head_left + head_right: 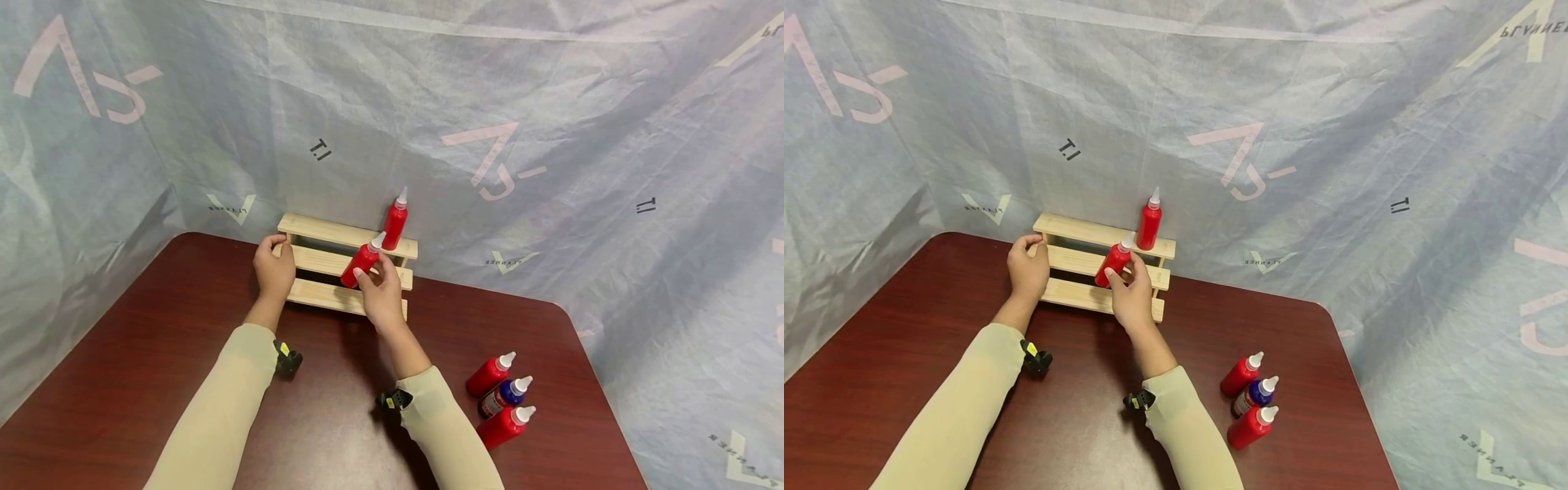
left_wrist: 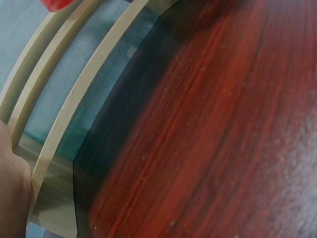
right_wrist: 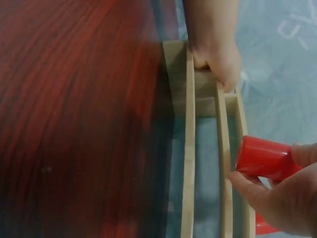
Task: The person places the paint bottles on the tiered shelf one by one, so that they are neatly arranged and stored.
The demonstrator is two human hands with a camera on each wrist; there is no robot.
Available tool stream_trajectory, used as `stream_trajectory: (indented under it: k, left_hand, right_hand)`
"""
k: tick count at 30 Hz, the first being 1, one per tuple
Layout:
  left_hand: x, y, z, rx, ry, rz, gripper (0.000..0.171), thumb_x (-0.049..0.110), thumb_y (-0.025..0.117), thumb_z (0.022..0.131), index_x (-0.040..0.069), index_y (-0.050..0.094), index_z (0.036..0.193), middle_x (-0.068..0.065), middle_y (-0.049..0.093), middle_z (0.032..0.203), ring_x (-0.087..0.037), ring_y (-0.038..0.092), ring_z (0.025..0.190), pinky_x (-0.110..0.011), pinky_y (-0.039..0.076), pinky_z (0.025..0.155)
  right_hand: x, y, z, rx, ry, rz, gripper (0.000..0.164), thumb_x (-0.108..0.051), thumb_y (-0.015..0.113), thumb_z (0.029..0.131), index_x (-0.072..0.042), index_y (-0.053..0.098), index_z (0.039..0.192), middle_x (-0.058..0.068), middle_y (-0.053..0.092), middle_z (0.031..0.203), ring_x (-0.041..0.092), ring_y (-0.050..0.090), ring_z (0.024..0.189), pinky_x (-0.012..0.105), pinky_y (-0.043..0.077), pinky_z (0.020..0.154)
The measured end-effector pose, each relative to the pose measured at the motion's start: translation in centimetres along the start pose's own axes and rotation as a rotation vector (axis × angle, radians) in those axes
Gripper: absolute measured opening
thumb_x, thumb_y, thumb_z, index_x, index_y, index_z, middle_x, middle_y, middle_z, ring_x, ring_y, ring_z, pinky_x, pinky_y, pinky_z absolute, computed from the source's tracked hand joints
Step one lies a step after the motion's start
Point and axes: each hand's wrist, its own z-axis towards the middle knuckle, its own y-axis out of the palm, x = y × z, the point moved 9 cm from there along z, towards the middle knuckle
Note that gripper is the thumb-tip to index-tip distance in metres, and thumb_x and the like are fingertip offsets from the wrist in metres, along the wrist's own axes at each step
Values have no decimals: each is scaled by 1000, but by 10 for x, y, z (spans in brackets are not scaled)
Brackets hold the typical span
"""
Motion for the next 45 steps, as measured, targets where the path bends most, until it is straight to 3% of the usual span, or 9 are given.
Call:
stream_trajectory:
  k: [7,18,29,45]
  left_hand:
    - [0,-1,0,3,-12,-1,26,11,56,107,-2,66,127,-21,64,138,-32,53,141,-47,43,118]
    - [1,0,1,8,-6,4,26,9,56,107,-4,66,126,-22,64,138,-32,54,141,-47,43,118]
    - [-2,-1,1,-5,-22,3,26,12,57,108,-1,66,128,-21,64,139,-33,55,139,-48,46,115]
    - [-3,0,1,13,-25,-9,24,9,57,107,-4,66,125,-23,64,137,-33,56,136,-46,46,113]
  right_hand:
    - [1,2,3,-4,-31,-42,50,-2,62,104,-6,49,151,20,61,144,39,67,124,52,59,102]
    - [-13,3,19,31,-95,-103,56,0,60,104,-8,43,156,15,55,155,30,53,148,49,51,115]
    - [-24,11,29,22,-223,-170,55,1,57,105,-4,38,157,21,59,146,32,62,137,46,53,113]
    - [-22,16,40,23,-259,-282,51,-2,57,106,-6,42,154,17,58,143,27,60,136,44,52,114]
